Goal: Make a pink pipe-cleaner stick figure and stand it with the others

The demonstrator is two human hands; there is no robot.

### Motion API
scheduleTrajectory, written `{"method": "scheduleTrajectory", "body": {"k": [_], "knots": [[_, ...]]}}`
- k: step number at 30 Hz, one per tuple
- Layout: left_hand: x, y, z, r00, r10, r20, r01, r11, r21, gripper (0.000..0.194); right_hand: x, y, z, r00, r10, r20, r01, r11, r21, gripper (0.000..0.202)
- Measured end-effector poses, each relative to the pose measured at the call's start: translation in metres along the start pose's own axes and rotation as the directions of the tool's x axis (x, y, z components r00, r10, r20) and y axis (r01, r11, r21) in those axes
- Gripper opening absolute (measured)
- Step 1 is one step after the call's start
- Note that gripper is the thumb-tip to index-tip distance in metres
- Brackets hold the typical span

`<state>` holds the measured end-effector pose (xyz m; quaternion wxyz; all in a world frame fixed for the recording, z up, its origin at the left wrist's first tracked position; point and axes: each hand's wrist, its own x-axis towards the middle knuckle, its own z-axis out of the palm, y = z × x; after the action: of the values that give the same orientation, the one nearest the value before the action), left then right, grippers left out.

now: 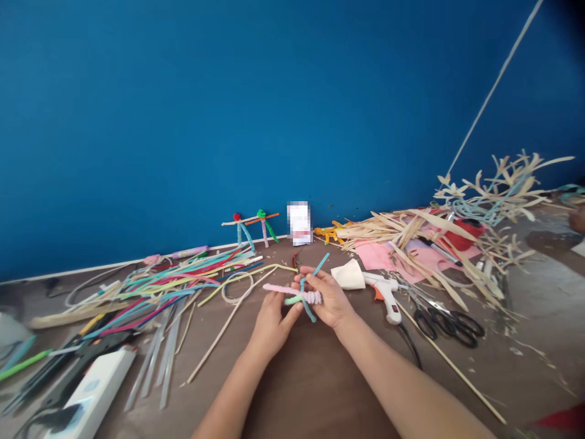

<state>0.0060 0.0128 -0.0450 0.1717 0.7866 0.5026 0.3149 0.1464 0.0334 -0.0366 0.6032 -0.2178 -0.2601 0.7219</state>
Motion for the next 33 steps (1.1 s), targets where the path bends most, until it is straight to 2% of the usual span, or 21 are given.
{"method": "scheduleTrajectory", "body": {"k": [2, 4, 6, 8, 10, 12, 14, 16, 18, 21, 24, 26, 29, 33], "knots": [[-0.002, 0.0, 0.0, 0.988, 0.086, 0.128, -0.085, 0.996, -0.009, 0.055, -0.001, 0.001, 0.001, 1.0, 0.006, 0.017, -0.005, 1.0, -0.024, 0.017], [-0.003, -0.001, -0.001, 0.971, 0.131, 0.198, -0.123, 0.991, -0.055, 0.063, -0.001, 0.002, 0.001, 0.999, 0.015, 0.035, -0.012, 0.998, -0.061, 0.015], [-0.004, -0.001, -0.001, 0.966, 0.129, 0.223, -0.089, 0.98, -0.178, 0.066, -0.002, 0.003, 0.002, 0.999, 0.009, 0.048, -0.004, 0.995, -0.104, 0.012], [-0.003, -0.001, -0.003, 0.969, 0.106, 0.225, -0.017, 0.931, -0.363, 0.067, -0.003, 0.003, 0.003, 0.998, -0.005, 0.062, 0.014, 0.989, -0.15, 0.009], [-0.003, 0.0, -0.006, 0.966, 0.083, 0.244, 0.077, 0.811, -0.58, 0.07, -0.004, 0.002, 0.003, 0.997, -0.008, 0.075, 0.023, 0.979, -0.201, 0.007], [-0.003, 0.002, -0.012, 0.95, 0.082, 0.303, 0.192, 0.613, -0.766, 0.074, -0.005, -0.001, 0.003, 0.997, 0.0, 0.08, 0.02, 0.969, -0.246, 0.008], [-0.004, 0.004, -0.017, 0.916, 0.088, 0.391, 0.318, 0.435, -0.843, 0.077, -0.005, -0.003, 0.002, 0.997, 0.011, 0.081, 0.013, 0.959, -0.284, 0.008], [-0.003, 0.005, -0.02, 0.899, 0.035, 0.438, 0.395, 0.369, -0.841, 0.072, -0.005, -0.004, 0.001, 0.995, 0.026, 0.094, 0.006, 0.945, -0.326, 0.008], [-0.001, 0.006, -0.019, 0.904, -0.084, 0.42, 0.418, 0.389, -0.821, 0.062, -0.004, -0.002, 0.0, 0.994, 0.015, 0.109, 0.03, 0.915, -0.402, 0.007], [0.003, 0.006, -0.012, 0.918, -0.251, 0.306, 0.392, 0.465, -0.794, 0.05, -0.003, 0.002, 0.0, 0.989, -0.074, 0.125, 0.131, 0.828, -0.545, 0.006], [0.004, 0.007, -0.007, 0.933, -0.306, 0.19, 0.337, 0.555, -0.761, 0.038, -0.004, 0.004, 0.002, 0.974, -0.161, 0.157, 0.225, 0.732, -0.643, 0.006], [0.004, 0.007, -0.006, 0.94, -0.311, 0.14, 0.309, 0.6, -0.738, 0.032, -0.006, 0.005, 0.004, 0.969, -0.169, 0.18, 0.247, 0.702, -0.668, 0.006], [0.003, 0.006, -0.007, 0.946, -0.314, 0.084, 0.278, 0.646, -0.711, 0.026, -0.007, 0.005, 0.006, 0.977, -0.126, 0.171, 0.208, 0.736, -0.644, 0.007], [0.003, 0.006, -0.01, 0.962, -0.267, 0.047, 0.231, 0.717, -0.658, 0.022, -0.006, 0.004, 0.004, 0.994, -0.046, 0.095, 0.088, 0.861, -0.5, 0.01]]}}
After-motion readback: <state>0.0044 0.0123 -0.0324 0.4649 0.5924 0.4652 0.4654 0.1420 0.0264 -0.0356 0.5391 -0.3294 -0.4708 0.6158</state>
